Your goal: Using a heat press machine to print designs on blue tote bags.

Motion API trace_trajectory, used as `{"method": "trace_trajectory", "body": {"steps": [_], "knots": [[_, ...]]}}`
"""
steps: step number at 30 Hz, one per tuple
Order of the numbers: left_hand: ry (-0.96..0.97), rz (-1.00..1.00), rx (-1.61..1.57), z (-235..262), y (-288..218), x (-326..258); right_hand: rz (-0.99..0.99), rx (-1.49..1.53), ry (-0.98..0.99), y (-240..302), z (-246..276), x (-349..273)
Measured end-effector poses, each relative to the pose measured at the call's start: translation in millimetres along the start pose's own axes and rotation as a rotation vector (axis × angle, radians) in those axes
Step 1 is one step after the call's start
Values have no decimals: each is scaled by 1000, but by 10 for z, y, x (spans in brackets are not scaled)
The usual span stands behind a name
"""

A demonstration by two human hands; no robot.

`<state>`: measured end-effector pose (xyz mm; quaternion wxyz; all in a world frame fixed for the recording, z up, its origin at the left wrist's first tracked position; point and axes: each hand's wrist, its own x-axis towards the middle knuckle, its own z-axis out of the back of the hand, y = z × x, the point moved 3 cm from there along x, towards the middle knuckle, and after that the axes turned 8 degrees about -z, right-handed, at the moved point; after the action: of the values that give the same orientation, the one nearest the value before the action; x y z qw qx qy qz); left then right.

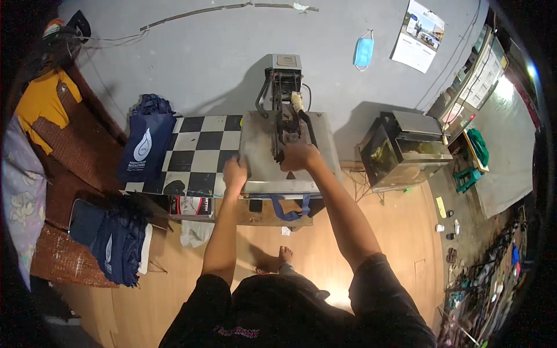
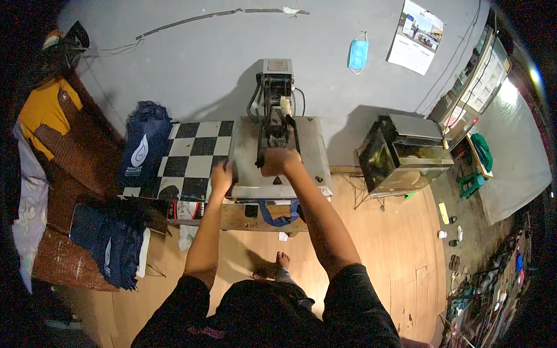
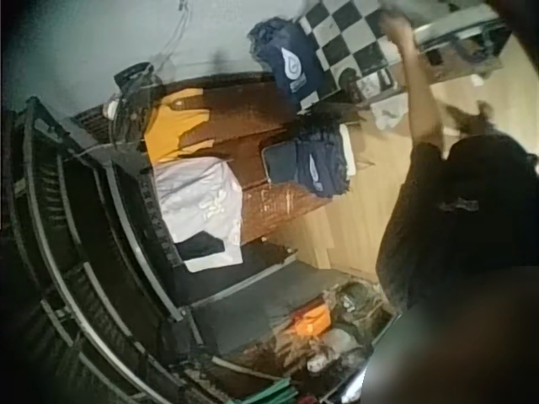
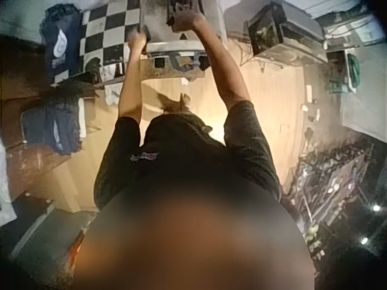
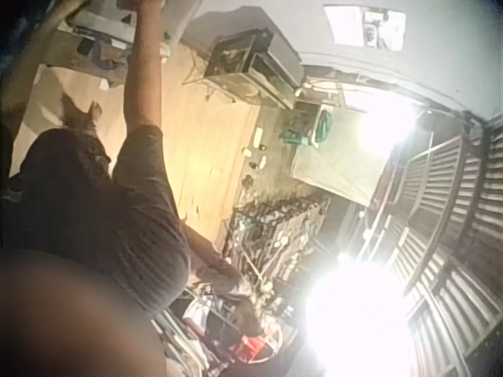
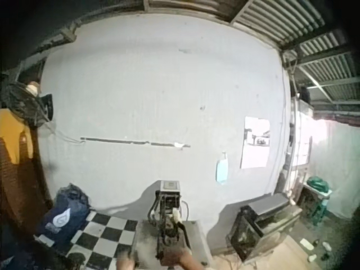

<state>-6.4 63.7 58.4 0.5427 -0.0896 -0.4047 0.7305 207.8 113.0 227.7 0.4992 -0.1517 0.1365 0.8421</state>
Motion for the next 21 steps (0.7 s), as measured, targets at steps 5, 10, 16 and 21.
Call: {"method": "trace_trajectory", "body": {"steps": [5, 10, 16, 21], "knots": [[-183, -125, -446, 31, -1214, 556, 24, 40, -54, -19, -3, 47], [251, 120, -329, -268, -1517, 685, 29, 3, 127, -39, -67, 158], [181, 92, -166, -354, -1421, 705, -34, -73, -77, -46, -157, 174], [127, 27, -186, -309, -1484, 646, -58, 35, -211, -56, -182, 118]]}}
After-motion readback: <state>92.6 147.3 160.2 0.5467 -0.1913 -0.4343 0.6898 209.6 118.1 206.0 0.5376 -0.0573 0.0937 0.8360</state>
